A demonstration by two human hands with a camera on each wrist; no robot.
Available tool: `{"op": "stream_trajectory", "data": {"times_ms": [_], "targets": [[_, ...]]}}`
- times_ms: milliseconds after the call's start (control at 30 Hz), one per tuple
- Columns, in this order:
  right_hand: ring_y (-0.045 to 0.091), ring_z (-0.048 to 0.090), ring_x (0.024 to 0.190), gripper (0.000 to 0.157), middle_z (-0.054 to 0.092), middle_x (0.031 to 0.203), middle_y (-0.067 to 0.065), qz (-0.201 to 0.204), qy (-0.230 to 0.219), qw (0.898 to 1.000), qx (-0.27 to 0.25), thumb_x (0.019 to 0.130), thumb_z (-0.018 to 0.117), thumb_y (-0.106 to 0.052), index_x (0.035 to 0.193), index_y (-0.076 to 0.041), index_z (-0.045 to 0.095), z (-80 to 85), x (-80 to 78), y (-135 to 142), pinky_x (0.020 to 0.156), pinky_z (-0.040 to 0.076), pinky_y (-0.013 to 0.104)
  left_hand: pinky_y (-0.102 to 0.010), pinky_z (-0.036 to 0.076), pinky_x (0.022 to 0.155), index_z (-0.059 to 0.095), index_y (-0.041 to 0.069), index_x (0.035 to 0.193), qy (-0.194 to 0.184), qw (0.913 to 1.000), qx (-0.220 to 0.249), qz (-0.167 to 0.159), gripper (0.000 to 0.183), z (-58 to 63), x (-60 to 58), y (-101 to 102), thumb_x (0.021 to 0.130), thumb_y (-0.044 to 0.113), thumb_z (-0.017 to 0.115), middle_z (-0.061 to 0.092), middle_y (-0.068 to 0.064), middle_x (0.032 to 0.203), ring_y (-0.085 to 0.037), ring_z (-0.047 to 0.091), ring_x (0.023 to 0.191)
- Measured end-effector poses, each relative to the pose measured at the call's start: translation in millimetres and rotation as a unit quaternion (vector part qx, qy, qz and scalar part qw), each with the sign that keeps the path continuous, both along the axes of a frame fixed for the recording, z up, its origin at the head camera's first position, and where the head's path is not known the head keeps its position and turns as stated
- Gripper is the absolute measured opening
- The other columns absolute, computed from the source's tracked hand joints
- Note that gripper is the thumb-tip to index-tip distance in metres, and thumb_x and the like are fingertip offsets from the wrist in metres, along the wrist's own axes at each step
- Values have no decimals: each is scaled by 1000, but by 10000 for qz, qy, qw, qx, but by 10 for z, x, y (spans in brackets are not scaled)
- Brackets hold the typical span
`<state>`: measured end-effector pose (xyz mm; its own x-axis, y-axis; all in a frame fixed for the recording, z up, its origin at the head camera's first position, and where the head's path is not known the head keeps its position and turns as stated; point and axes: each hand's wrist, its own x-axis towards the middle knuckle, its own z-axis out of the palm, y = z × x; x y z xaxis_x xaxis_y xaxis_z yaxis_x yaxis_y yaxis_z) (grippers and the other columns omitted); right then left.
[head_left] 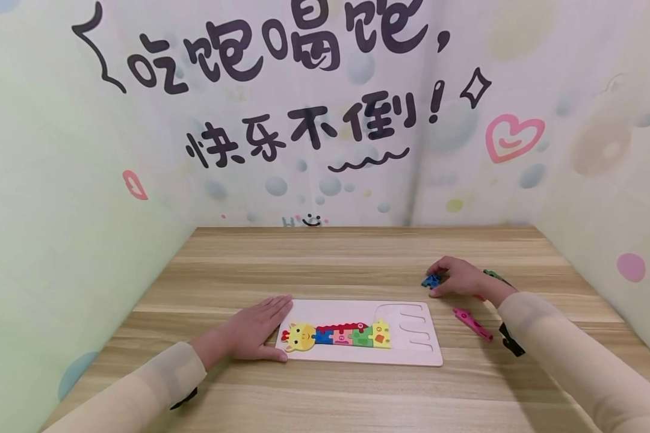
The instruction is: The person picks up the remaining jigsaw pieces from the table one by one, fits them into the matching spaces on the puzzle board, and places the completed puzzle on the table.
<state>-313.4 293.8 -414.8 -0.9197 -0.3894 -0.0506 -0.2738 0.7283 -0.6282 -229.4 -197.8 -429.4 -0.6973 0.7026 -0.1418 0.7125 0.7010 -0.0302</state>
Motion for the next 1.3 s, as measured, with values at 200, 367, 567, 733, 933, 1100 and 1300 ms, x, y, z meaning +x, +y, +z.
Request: {"op": "stream_trajectory", "data": {"times_ms": [200,367,567,733,933,1100,1300], "targets": [[35,54,107,50,58,113,17,2,43,10000,-2,79,83,-22,116,4,61,-2,13,4,97,41,56,-38,15,117,17,5,155,26,10000,-29,-9,109,-6,-1,-1,82,84,33,14,-8,161,-22,11,147],[32,54,104,47,59,111,15,8,84,10000,-19,79,82,-22,114,3,62,-18,1,15,95,42,54,-38,15,117,18,5,155,3,10000,-31,-2,109,-2,6,1,82,84,33,15,-8,161,-22,11,147],[31,55,102,44,60,109,13,-3,91,10000,-21,80,81,-22,112,1,63,-42,-17,23,94,43,53,-38,16,117,18,4,155,23,10000,-21,-19,109,4,17,3,82,83,33,16,-9,161,-22,12,147],[33,55,104,38,60,107,13,-14,124,9999,-13,81,81,-21,107,0,64,-44,-15,20,95,42,55,-38,16,117,18,4,155,68,10000,-42,-29,109,-1,19,4,82,84,31,16,-9,161,-22,13,147],[37,54,108,38,60,108,13,-34,157,9999,-4,82,80,-22,108,0,64,-21,9,14,96,42,56,-38,16,117,18,4,155,44,10000,-67,-21,109,3,20,9,82,84,31,15,-9,161,-22,12,147],[38,54,109,45,60,110,15,-74,156,9998,114,81,81,-26,111,1,63,-14,10,36,96,42,56,-38,16,116,18,5,155,39,10000,-45,-19,109,3,15,10,82,84,32,15,-8,161,-22,12,147],[38,55,107,47,60,109,14,-63,216,9995,237,79,82,-30,110,1,64,-24,-8,92,94,44,55,-38,16,116,18,5,155,58,10000,-45,-19,109,-4,5,9,82,84,32,15,-8,161,-21,12,147]]}}
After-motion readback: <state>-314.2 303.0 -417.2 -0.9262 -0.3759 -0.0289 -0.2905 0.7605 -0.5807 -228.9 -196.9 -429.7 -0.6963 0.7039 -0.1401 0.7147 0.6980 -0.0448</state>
